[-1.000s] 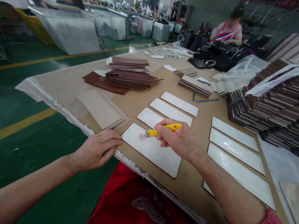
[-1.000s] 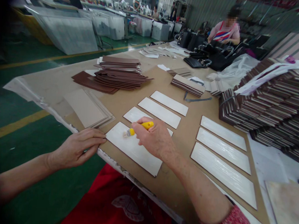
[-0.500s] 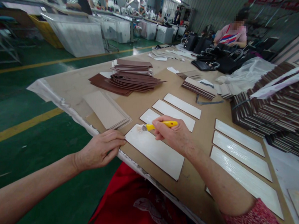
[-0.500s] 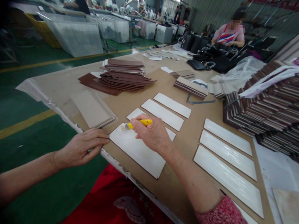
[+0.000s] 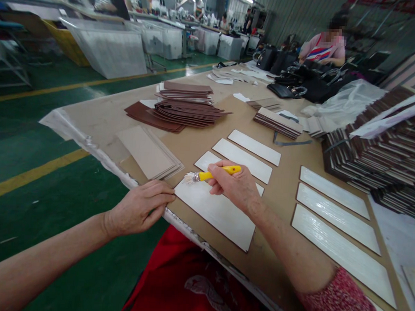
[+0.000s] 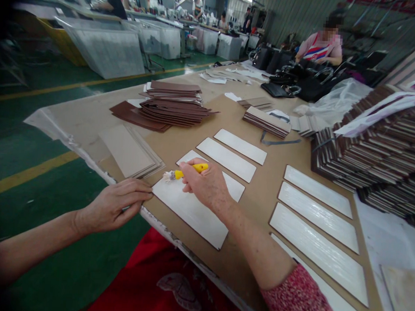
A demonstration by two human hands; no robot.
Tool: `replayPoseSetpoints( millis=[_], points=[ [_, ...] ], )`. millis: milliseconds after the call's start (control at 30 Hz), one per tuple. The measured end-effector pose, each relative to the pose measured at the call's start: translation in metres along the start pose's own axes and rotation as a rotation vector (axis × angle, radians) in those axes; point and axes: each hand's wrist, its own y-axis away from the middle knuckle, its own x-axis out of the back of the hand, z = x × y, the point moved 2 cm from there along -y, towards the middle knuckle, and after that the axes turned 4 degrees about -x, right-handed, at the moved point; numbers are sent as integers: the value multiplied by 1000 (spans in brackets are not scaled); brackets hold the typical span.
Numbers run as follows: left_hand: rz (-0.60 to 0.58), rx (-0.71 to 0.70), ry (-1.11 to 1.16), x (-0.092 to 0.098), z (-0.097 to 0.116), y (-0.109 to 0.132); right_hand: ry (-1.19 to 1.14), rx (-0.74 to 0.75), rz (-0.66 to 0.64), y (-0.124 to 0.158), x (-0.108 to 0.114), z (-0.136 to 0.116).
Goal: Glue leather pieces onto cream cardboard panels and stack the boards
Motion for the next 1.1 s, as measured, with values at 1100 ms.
replayPoseSetpoints(
  millis=[1100],
  points=[
    [-45,37,-42,-4,-7,9,724,12,-32,84,96,-24]
  ],
)
